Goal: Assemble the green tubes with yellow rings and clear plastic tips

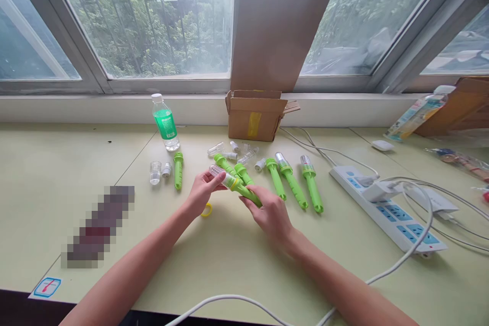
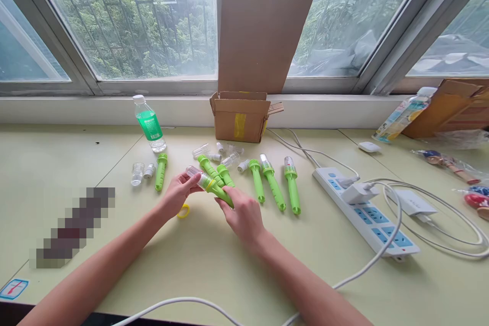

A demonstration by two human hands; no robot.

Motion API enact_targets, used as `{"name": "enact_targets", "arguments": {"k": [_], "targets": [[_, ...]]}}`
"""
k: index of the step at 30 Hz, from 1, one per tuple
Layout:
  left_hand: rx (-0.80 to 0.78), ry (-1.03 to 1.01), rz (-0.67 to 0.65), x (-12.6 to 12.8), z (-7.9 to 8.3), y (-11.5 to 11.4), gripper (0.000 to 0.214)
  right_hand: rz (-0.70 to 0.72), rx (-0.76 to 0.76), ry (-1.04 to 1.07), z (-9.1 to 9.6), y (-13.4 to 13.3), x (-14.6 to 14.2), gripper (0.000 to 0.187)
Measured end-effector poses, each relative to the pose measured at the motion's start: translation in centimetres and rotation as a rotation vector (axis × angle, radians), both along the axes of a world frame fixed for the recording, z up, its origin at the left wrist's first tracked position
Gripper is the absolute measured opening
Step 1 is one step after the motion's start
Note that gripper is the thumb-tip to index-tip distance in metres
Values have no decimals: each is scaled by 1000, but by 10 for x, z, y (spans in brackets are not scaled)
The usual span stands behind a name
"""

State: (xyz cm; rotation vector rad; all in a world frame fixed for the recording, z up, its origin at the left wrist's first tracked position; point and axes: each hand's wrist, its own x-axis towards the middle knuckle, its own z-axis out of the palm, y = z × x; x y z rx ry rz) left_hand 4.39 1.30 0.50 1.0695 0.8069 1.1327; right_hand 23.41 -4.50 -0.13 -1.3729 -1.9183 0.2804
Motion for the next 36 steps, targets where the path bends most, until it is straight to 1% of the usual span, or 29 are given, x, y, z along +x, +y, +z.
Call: {"name": "enact_targets", "arguments": {"k": [3, 6, 9, 12, 14, 17, 18, 19, 20, 22, 26, 28, 30, 33, 36], "targets": [[5, -22, -16, 0, 2, -1, 34, 45, -83, 71, 5, -2, -2, 18], [9, -23, -34, 0, 4, -1, 34, 114, -236, 194, 12, -4, -5, 20], [23, -14, -39, -2, 6, -1, 31, 190, -418, 375, 15, -4, -7, 26], [35, -17, -48, -3, 7, 0, 30, 274, -646, 600, 17, -4, -8, 36], [40, -22, -54, -4, 7, 1, 29, 323, -809, 725, 20, -3, -7, 37], [49, -25, -60, -5, 7, 1, 30, 369, -1025, 849, 25, -4, -5, 36], [51, -25, -61, -5, 8, 1, 30, 376, -1068, 865, 27, -4, -4, 37], [51, -26, -59, -4, 8, 1, 31, 376, -1080, 865, 27, -4, -4, 38], [50, -26, -57, -4, 8, 1, 32, 368, -1058, 845, 27, -4, -4, 38], [42, -23, -49, -3, 8, 0, 35, 324, -938, 757, 25, -4, -6, 38], [24, -1, -40, -1, 8, -2, 41, 182, -580, 478, 18, -4, -8, 35], [17, 15, -43, 0, 7, -3, 42, 115, -399, 311, 15, -4, -7, 31], [10, 26, -46, 0, 6, -3, 42, 60, -251, 153, 14, -4, -5, 27], [6, 24, -45, 1, 4, -4, 42, 16, -119, -12, 10, -4, -2, 28], [8, -5, -33, 2, 3, -4, 41, 1, -65, -100, 4, -3, -1, 30]]}}
